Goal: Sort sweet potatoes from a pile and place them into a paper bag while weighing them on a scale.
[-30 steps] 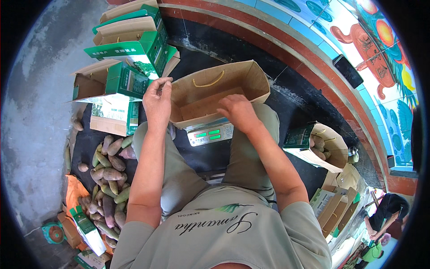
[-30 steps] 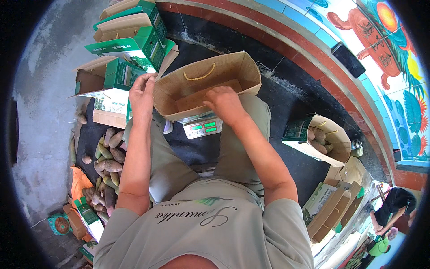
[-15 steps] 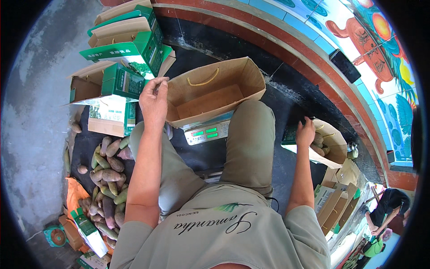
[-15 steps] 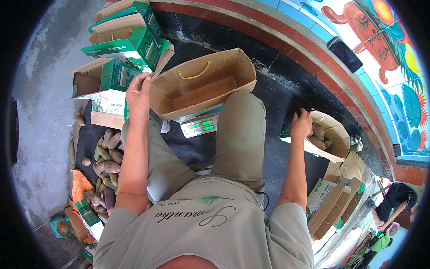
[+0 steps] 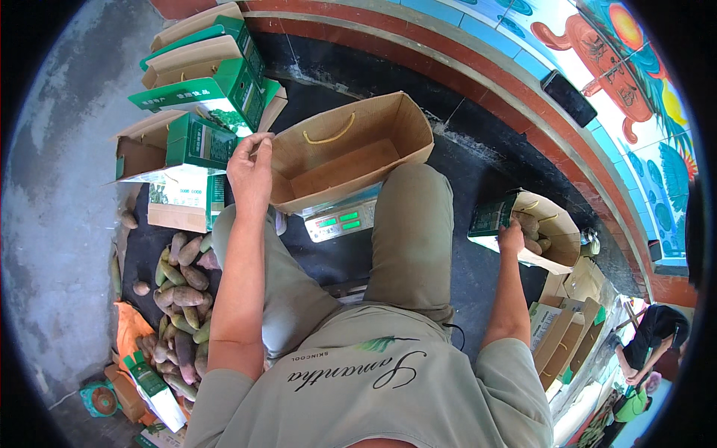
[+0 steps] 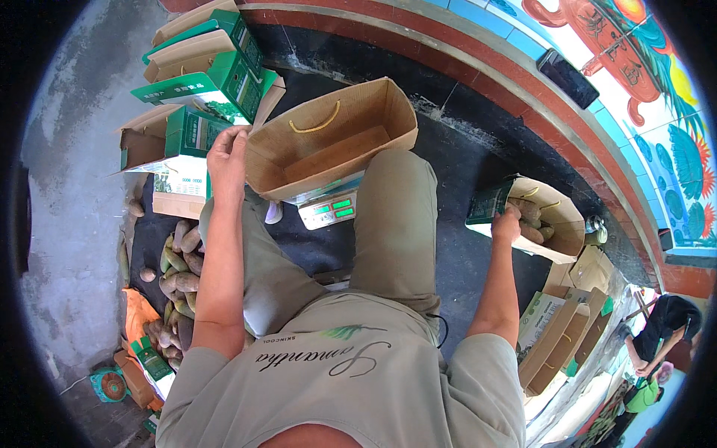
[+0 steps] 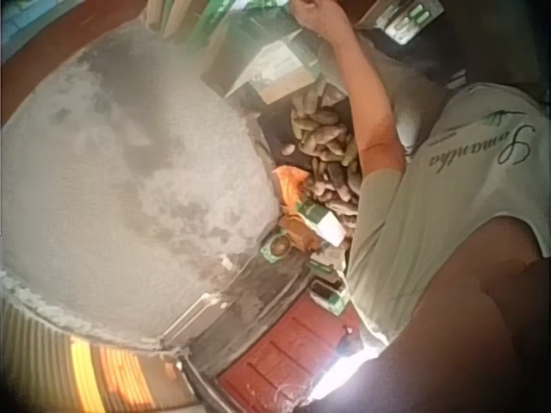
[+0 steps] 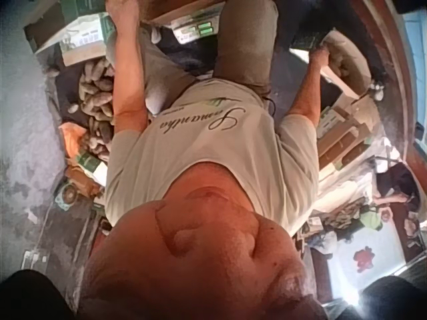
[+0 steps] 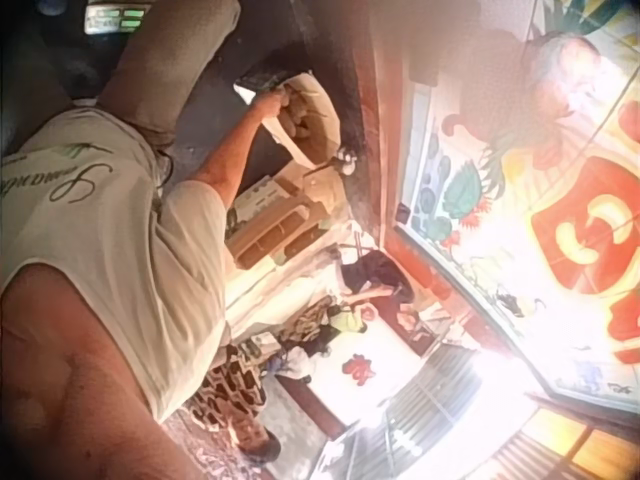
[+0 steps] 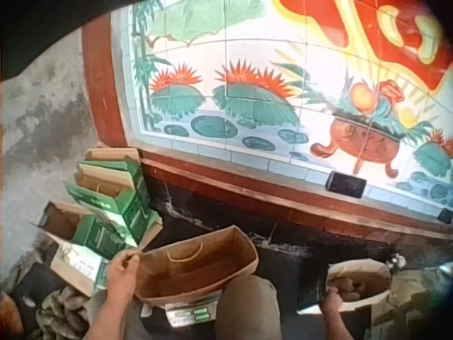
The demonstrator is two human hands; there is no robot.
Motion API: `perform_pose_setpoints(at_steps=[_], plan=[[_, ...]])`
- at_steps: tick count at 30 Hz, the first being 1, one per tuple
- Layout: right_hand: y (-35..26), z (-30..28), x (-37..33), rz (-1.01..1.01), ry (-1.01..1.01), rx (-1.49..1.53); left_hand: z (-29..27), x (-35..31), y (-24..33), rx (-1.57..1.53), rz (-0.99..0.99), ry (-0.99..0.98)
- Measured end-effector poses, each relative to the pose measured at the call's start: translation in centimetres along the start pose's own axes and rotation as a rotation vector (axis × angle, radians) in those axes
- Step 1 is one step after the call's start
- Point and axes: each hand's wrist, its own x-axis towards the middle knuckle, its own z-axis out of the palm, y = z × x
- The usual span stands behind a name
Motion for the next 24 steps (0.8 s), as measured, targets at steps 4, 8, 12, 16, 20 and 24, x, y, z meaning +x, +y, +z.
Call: perform_pose_setpoints(at_steps=[4,8,12,16,20,24], plan=[[0.0,-0.2,0.4,0.053,-0.106,0.041,0.2,-0.1,0.1,0.002,0.006,-0.010],[0.5,0.3,1.0,-0.011,-0.071,0.017,0.3,0.0,-0.3,-0.008,-0.010,-0.014],[0.3,-0.1,1.2,0.031,-0.112,0.044,0.3,0.0,-0.2,0.005,-0.026,-0.007],[0.8,0.4,1.2,-0.059,-0.089,0.018,0.6,-0.2,0.3,0.014,-0.015,-0.006],[1.5,0.3,0.9,-0.064,-0.124,0.027,0.2,-0.4,0.4,0.029,-0.060,-0.042],[3.1,0.4,0.3,-0.092,-0.088,0.037,0.2,-0.3,0.0,0.011,0.013,-0.002]])
